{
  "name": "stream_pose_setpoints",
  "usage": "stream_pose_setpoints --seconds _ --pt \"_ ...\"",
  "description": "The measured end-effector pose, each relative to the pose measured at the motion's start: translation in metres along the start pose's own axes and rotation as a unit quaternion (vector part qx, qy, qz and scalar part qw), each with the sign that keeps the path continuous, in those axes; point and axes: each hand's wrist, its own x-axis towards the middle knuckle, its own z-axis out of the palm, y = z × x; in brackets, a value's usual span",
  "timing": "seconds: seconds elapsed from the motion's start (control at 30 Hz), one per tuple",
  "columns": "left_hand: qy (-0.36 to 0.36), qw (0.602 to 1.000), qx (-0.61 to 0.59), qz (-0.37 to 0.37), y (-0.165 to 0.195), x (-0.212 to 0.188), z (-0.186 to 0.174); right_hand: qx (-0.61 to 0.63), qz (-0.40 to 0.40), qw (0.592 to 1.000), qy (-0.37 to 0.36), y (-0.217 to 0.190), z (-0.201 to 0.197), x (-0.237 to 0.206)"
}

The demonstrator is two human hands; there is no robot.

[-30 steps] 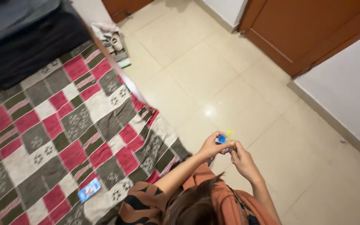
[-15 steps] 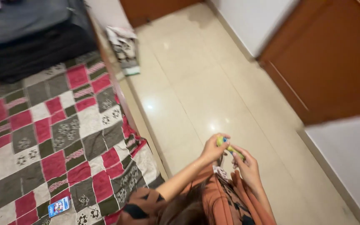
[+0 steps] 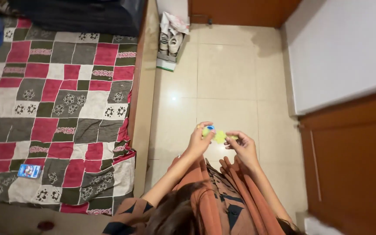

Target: The person organizes a cluttered bedroom by moving a blue backpack, a blue cushion, and a white plastic bag. They then fold the patterned bedsheet and place it on the bed, followed by picking up a small blue box from the bed.

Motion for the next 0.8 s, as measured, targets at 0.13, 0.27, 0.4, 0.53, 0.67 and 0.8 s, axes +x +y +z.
stream_pose_setpoints --seconds 0.13,0.27,0.4,0.53,0.67,0.8 --pt "0.091 0.990 -0.108 -0.026 -0.015 0.066 -0.021 0.015 -0.009 1.000 -0.022 -0.027 0.002 0.087" --pt "0.133 0.981 -0.142 -0.023 -0.037 0.136 -0.061 -0.045 -0.018 0.998 -0.039 -0.042 0.011 0.177" --pt "0.153 0.985 -0.080 -0.004 -0.028 0.213 -0.114 -0.074 -0.024 0.996 -0.041 -0.064 0.034 0.269" --pt "0.176 0.983 -0.036 0.037 0.003 0.296 -0.159 -0.107 -0.053 0.993 -0.020 -0.092 0.056 0.365" --pt "0.204 0.979 0.005 0.014 0.041 0.360 -0.182 -0.180 -0.076 0.981 -0.001 -0.121 0.072 0.450" --pt "0.226 0.974 0.010 0.022 0.072 0.419 -0.196 -0.227 -0.159 0.961 0.001 -0.138 0.092 0.544"
